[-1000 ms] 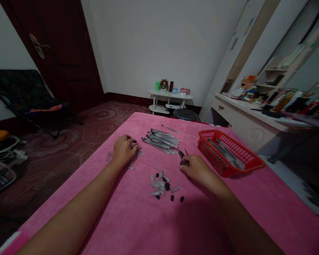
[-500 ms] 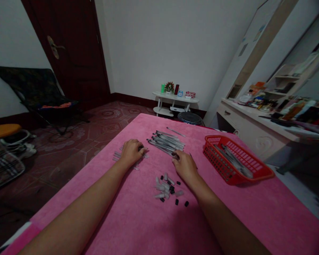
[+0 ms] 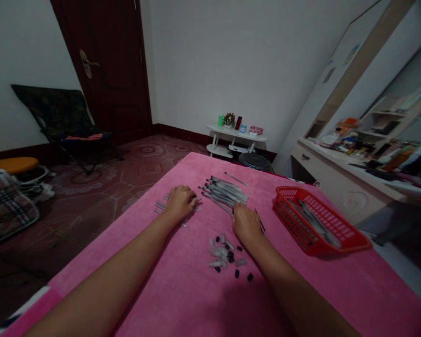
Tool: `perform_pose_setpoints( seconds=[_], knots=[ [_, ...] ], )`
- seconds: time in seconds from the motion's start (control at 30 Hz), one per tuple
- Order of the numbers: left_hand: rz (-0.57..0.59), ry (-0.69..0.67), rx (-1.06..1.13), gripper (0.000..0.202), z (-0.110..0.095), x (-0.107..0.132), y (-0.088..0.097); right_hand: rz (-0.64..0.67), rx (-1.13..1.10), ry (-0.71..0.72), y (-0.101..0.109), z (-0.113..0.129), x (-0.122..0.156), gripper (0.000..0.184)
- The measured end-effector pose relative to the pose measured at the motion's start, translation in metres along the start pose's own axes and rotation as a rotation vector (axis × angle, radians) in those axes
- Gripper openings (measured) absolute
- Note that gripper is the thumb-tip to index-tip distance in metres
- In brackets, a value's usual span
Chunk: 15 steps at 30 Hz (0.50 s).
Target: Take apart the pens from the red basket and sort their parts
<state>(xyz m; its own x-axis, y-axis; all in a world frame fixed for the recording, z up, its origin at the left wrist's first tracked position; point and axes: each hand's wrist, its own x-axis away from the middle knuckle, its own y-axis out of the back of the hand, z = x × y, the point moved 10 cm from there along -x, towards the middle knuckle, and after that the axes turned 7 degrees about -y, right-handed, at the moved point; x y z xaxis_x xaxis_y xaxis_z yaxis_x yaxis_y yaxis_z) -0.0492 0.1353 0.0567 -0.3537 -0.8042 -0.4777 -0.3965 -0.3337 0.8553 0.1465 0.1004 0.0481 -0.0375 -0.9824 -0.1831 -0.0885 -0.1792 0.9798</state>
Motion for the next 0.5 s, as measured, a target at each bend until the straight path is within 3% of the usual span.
perform_pose_setpoints(
  seconds=[0.13, 0.33, 0.43, 0.5],
  knots=[
    [-0.065, -0.094, 0.076, 0.024, -0.018, 0.0, 0.005, 0.048, -0.042, -0.018, 0.0, -0.012, 0.013, 0.019],
    [-0.059, -0.333, 0.215, 0.02, -0.071, 0.008, 0.004, 0.078, -0.179, -0.036, 0.001, -0.023, 0.027, 0.023],
    [-0.067, -0.422, 0.314, 0.026, -0.093, 0.014, 0.009, 0.139, -0.414, -0.103, -0.001, -0.032, 0.027, 0.018],
    [-0.078, -0.468, 0.37, 0.032, -0.104, 0.017, 0.014, 0.257, -0.713, -0.14, -0.009, -0.032, 0.028, 0.017]
  ],
)
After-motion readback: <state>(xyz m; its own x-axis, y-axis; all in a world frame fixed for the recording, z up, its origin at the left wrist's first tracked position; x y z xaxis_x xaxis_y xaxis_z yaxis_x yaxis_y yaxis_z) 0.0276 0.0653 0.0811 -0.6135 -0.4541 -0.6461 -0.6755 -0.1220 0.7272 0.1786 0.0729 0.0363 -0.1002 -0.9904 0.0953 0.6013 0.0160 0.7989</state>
